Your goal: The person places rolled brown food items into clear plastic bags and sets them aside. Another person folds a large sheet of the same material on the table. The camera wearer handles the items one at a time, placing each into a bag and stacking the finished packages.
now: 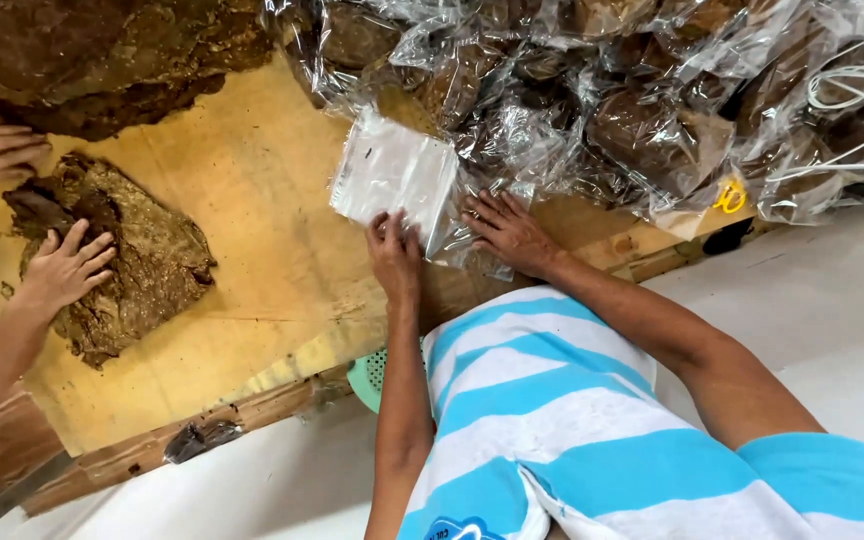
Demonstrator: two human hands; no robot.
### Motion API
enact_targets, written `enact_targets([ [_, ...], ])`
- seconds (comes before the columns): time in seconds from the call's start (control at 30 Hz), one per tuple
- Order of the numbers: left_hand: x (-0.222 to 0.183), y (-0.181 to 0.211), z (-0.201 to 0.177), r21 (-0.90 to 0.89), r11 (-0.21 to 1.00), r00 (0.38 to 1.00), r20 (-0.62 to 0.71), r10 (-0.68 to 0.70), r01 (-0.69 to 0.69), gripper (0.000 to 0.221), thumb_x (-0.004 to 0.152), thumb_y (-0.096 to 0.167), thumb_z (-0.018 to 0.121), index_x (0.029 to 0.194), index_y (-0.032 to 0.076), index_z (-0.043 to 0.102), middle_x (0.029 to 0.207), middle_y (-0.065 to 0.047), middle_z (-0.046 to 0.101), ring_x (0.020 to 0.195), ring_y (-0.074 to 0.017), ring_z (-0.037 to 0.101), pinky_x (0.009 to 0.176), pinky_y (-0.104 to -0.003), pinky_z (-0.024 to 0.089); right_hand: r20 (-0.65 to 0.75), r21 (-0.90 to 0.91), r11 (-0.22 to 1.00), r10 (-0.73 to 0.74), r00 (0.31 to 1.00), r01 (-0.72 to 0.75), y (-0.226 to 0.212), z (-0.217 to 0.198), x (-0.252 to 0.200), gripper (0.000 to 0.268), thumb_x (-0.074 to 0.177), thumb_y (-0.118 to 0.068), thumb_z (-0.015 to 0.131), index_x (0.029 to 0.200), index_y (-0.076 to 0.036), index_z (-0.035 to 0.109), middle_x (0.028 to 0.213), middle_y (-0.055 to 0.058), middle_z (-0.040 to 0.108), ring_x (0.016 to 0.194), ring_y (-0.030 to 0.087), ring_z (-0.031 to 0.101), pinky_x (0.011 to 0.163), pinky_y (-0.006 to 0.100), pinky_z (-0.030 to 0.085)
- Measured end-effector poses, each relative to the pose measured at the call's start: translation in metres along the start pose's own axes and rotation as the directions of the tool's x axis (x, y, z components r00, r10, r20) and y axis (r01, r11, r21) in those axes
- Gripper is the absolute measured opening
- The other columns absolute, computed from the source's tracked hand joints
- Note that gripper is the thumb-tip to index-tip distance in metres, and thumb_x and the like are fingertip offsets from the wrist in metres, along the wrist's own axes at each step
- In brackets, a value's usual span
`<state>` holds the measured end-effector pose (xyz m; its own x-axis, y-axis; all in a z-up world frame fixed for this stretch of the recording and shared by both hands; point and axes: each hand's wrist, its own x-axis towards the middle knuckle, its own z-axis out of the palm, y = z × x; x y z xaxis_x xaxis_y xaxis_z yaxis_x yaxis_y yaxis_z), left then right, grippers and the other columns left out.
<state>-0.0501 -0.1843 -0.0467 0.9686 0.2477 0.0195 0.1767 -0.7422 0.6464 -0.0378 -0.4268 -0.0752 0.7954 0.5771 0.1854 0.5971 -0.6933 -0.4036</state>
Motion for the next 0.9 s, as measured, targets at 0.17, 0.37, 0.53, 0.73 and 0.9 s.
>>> enact_targets([
  [0.17, 0.006, 0.006, 0.0, -0.06, 0.998, 0.998, -0.053, -0.04, 0.037, 0.009, 0.092, 0.021, 0.079, 0.099, 0.023, 0.074, 0.118, -0.003, 0.059, 0.107, -0.0296, 0.069, 0.09, -0.04, 0.057, -0.191, 0.061, 0.998, -0.012, 0.982, 0.024, 0.009, 0.001, -0.002, 0.021, 0.1, -0.036, 0.069, 0.114, -0.024, 0.077, 0.143, -0.005, 0.067, 0.138, 0.023, 0.058, 0.116, 0.048, 0.041],
  [0.37, 0.005, 0.001, -0.002, -0.167, 0.986, 0.998, -0.055, -0.038, 0.029, 0.006, 0.094, 0.026, 0.079, 0.097, 0.023, 0.074, 0.105, -0.002, 0.058, 0.101, -0.0265, 0.068, 0.089, -0.035, 0.053, -0.134, 0.044, 0.994, 0.106, 0.985, -0.101, 0.023, 0.035, -0.002, 0.019, 0.101, -0.042, 0.068, 0.099, -0.024, 0.069, 0.116, -0.007, 0.07, 0.127, 0.021, 0.062, 0.107, 0.048, 0.043],
  [0.53, 0.013, 0.015, -0.047, -0.045, 0.994, 0.995, -0.026, 0.1, -0.101, 0.022, 0.097, 0.038, 0.076, 0.088, 0.019, 0.07, 0.099, -0.002, 0.062, 0.1, -0.0268, 0.064, 0.088, -0.043, 0.048, -0.049, 0.378, 0.9, 0.252, 0.966, -0.216, 0.016, 0.001, 0.02, 0.024, 0.107, -0.042, 0.061, 0.097, -0.02, 0.062, 0.099, -0.005, 0.07, 0.111, 0.023, 0.066, 0.105, 0.048, 0.044],
  [0.73, 0.023, 0.007, -0.05, -0.52, 0.773, 0.924, 0.308, -0.228, 0.364, 0.036, 0.103, 0.035, 0.069, 0.074, 0.013, 0.066, 0.066, -0.003, 0.063, 0.065, -0.0181, 0.059, 0.065, -0.03, 0.05, 0.186, 0.813, 0.438, 0.432, 0.883, -0.385, -0.01, -0.078, 0.061, 0.025, 0.112, -0.028, 0.057, 0.096, -0.01, 0.062, 0.071, -0.003, 0.053, 0.069, 0.011, 0.05, 0.071, 0.029, 0.046],
  [0.9, 0.027, 0.033, -0.079, -0.719, 0.347, 0.79, 0.476, -0.385, 0.602, 0.071, 0.097, 0.074, 0.05, 0.112, 0.011, 0.078, 0.092, 0.005, 0.068, 0.092, -0.0078, 0.067, 0.094, -0.029, 0.053, 0.254, 0.893, 0.137, 0.633, 0.731, -0.429, -0.017, -0.095, 0.064, 0.031, 0.112, -0.033, 0.059, 0.088, -0.014, 0.06, 0.069, -0.01, 0.046, 0.065, 0.002, 0.044, 0.064, 0.018, 0.036],
])
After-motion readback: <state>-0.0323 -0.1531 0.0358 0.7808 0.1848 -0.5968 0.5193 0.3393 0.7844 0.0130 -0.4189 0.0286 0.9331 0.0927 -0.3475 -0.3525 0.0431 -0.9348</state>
